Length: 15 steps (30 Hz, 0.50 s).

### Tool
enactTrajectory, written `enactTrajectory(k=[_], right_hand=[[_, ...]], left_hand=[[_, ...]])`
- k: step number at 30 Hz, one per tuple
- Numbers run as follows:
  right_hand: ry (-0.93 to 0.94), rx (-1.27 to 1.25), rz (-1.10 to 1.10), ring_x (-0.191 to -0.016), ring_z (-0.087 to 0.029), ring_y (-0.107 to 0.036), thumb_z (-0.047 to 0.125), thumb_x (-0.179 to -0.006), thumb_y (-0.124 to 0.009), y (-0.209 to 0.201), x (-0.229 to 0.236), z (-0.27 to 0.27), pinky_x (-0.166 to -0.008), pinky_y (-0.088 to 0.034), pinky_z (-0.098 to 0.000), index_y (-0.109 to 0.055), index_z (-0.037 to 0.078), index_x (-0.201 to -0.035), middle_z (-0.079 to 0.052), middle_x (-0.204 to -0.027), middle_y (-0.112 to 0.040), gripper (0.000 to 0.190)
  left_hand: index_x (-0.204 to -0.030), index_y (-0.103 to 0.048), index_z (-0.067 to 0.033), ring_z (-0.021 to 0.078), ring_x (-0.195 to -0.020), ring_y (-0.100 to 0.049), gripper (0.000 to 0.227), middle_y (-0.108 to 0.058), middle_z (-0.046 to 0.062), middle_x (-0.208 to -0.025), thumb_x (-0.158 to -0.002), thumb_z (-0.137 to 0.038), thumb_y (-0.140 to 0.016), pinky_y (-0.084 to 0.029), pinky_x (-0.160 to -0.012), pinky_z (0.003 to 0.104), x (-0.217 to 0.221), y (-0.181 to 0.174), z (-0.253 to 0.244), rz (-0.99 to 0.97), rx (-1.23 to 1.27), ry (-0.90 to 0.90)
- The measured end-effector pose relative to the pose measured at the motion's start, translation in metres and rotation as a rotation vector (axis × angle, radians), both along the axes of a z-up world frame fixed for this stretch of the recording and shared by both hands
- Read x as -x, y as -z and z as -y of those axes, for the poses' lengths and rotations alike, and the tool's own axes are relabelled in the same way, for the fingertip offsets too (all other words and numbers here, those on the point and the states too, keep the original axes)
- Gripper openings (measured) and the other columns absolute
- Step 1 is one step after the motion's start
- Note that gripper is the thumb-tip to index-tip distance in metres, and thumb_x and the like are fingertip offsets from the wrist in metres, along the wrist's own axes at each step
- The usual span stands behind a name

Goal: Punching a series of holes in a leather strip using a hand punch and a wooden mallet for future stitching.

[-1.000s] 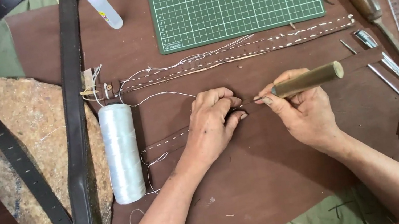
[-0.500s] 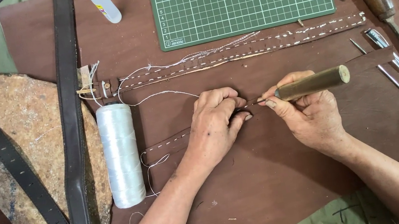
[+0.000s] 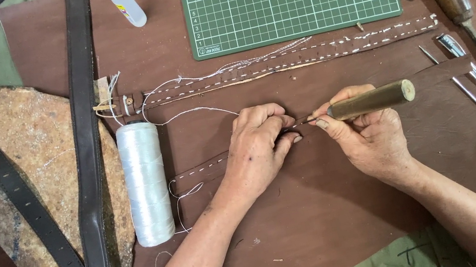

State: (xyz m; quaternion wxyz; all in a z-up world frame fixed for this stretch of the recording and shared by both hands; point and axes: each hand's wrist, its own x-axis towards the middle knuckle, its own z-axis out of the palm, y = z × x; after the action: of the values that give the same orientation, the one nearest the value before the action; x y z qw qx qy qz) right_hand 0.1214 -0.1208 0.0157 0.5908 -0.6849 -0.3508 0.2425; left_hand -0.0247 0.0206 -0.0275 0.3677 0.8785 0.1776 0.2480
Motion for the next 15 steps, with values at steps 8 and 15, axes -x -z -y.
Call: enactTrajectory(k=[8,15], right_hand=[[-0.004,0.006,0.035,-0.088,-0.013,-0.070,-0.002,-0.096,-0.072,-0.0017,0.0015,-0.0013,-0.076,-0.058,-0.0283,-0.055,0.000,-0.111,-0.016,-0.094,-0.077,0.023],[0.006,0.012,0.052,-0.089,-0.014,-0.072,-0.001,-0.095,-0.074,0.0014,0.0036,0.0009,-0.078,-0.059,-0.0285,-0.056,0.001,-0.112,-0.015,-0.096,-0.078,0.025]], left_hand=[[-0.098,-0.073,-0.0133,0.0271,-0.110,-0.061,0.021,-0.065,0.003,-0.106,-0.079,-0.014,-0.084,-0.047,-0.100,0.043,-0.0004,-0.0005,0.0000,0.004,0.001,0.002],[-0.098,-0.073,-0.0123,0.0269,-0.110,-0.062,0.021,-0.065,0.003,-0.105,-0.080,-0.014,-0.083,-0.047,-0.100,0.043,-0.0004,-0.0036,0.0005,-0.002,0.006,-0.001]])
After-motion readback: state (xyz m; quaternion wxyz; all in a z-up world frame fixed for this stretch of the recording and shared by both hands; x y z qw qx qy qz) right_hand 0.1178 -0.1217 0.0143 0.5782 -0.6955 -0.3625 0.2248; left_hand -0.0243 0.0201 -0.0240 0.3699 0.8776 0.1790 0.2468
